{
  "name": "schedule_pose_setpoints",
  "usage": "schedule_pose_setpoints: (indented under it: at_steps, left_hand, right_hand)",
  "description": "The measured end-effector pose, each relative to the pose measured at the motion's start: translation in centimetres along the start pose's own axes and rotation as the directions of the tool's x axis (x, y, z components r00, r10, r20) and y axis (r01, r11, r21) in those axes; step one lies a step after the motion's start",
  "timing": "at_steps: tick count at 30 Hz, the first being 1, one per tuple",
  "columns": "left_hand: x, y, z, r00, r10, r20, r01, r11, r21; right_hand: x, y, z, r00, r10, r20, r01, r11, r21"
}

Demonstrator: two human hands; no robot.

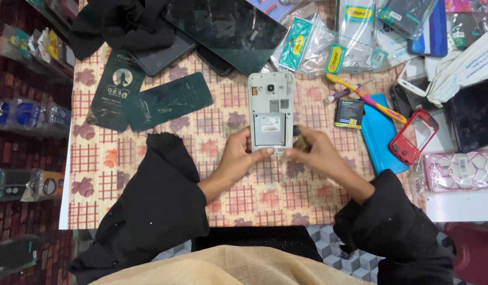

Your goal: The person assembles a smartphone by placing the battery and motherboard into the chassis, connecting ribbon cables, and securing the back cover with screws. The person uses a screwdriver to tighten the screws and ensure the phone is properly assembled.

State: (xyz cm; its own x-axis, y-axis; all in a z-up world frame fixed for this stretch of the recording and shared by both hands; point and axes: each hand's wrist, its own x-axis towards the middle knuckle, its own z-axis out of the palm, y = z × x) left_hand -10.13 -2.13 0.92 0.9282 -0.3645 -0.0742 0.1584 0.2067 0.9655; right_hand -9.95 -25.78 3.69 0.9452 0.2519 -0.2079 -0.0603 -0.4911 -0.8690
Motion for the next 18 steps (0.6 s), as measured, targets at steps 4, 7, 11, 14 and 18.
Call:
schedule_pose_setpoints:
  at_steps: [4, 7, 11, 14, 18]
  left_hand:
    - [-0.3, -0.2, -0.1, 1.0, -0.002, -0.021, 0.002, 1.0, 0.004]
    - [-0.4, -0.1, 0.2, 0.998, -0.046, -0.053, 0.051, 0.993, 0.105]
    - [-0.9, 0.4, 0.5, 0.997, -0.071, 0.009, 0.071, 0.997, -0.014]
    - [-0.1, 1.8, 0.0, 0.991, -0.079, 0.105, 0.075, 0.996, 0.044]
    - [0.7, 3.1, -2.2, 0.96, -0.044, 0.275, 0.0, 0.988, 0.156]
  right_hand:
    - [-0.3, 0.4, 1.9, 0.999, -0.019, 0.04, 0.006, 0.956, 0.294]
    - [-0.8, 0.4, 2.1, 1.0, -0.015, 0.018, 0.007, 0.933, 0.359]
    - [-1.6, 0.2, 2.4, 0.999, -0.02, -0.025, 0.026, 0.97, 0.241]
    - [-1.5, 0.1, 1.4, 0.999, 0.041, -0.008, -0.037, 0.952, 0.303]
    - [-1.9, 1.2, 0.7, 0.992, -0.078, 0.095, 0.031, 0.907, 0.421]
